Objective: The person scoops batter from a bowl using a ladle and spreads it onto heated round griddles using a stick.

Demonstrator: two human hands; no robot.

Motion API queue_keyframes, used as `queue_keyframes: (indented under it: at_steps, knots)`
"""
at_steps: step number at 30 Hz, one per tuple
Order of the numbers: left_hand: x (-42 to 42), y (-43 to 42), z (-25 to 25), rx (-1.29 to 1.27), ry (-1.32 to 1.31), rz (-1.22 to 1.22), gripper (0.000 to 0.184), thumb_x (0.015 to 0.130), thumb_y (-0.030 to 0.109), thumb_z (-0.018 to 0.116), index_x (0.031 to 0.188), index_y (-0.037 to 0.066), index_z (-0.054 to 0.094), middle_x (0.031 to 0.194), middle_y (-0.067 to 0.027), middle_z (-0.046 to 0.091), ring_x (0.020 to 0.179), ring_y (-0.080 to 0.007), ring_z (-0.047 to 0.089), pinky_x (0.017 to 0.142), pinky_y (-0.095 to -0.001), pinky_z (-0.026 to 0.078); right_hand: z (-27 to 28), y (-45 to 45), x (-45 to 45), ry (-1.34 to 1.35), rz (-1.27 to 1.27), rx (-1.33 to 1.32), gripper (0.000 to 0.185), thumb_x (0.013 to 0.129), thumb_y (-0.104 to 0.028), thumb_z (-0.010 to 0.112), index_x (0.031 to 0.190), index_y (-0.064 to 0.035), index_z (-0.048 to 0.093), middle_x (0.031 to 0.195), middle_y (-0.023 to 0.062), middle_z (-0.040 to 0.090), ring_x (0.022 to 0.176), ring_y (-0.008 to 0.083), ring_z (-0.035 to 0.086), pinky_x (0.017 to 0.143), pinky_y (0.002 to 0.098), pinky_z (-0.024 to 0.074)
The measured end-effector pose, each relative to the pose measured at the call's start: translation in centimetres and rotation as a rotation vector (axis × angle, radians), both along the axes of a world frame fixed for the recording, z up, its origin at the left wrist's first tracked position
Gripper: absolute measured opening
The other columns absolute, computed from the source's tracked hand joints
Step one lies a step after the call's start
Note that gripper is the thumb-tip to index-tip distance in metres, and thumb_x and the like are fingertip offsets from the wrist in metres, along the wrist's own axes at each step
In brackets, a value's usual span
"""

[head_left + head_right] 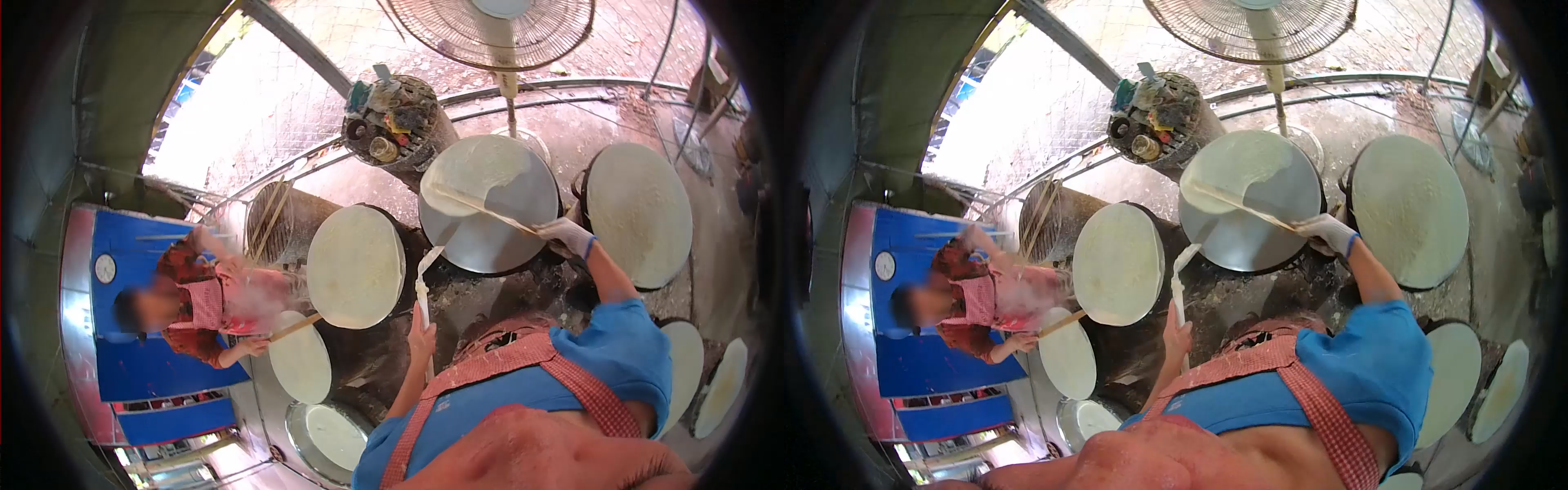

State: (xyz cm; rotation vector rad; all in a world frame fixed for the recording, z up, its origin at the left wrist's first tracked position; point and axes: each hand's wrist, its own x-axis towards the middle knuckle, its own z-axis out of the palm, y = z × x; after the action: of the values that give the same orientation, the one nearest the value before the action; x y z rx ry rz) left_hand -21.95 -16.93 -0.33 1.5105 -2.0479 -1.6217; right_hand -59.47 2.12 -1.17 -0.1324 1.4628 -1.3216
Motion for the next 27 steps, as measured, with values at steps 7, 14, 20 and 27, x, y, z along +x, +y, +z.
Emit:
queue_keyframes:
  at_steps: [7,14,20,27]
  knots:
    - [3.3,2.4,1.6,0.147,0.029,0.17,0.071,0.077,-0.003,0.048,0.141,0.018,0.023,0.058,-0.0002,0.042,0.039,-0.0068,0.036,0.034,-0.0234,0.028,2.1,-2.8,-4.5,0.185,-0.057,0.055,0.026,0.075,-0.024,0.066,0.096,-0.0072,0.067,0.045,0.0005,0.044,0.029,0.0098,0.034,0.028,0.0246,0.0237]
    - [5.1,3.5,0.7,0.253,0.156,0.266,0.073,0.079,-0.001,0.047,0.142,0.014,0.014,0.053,-0.0004,0.041,0.036,-0.0083,0.035,0.032,-0.0244,0.028,0.0,-0.7,-3.9,0.192,0.101,-0.013,0.026,0.069,-0.013,0.071,0.093,-0.0031,0.068,0.059,0.0038,0.059,0.039,0.0092,0.045,0.033,0.0254,0.0304]
    - [7.4,4.1,0.3,0.241,0.101,0.292,0.073,0.08,-0.001,0.047,0.142,0.014,0.012,0.053,-0.0008,0.04,0.036,-0.0094,0.035,0.032,-0.0254,0.029,1.5,-5.9,-5.5,0.269,0.197,-0.018,0.029,0.072,-0.023,0.067,0.094,-0.0033,0.067,0.049,0.0006,0.048,0.036,0.0086,0.041,0.031,0.0252,0.0267]
    - [8.2,5.5,1.0,0.266,0.067,0.342,0.073,0.08,-0.002,0.047,0.142,0.017,0.013,0.055,-0.0012,0.041,0.04,-0.0095,0.036,0.036,-0.0254,0.029,-2.9,-2.1,-7.3,0.255,0.281,-0.129,0.033,0.069,-0.019,0.068,0.098,-0.0033,0.067,0.062,-0.0006,0.055,0.05,0.0082,0.048,0.044,0.0244,0.0372]
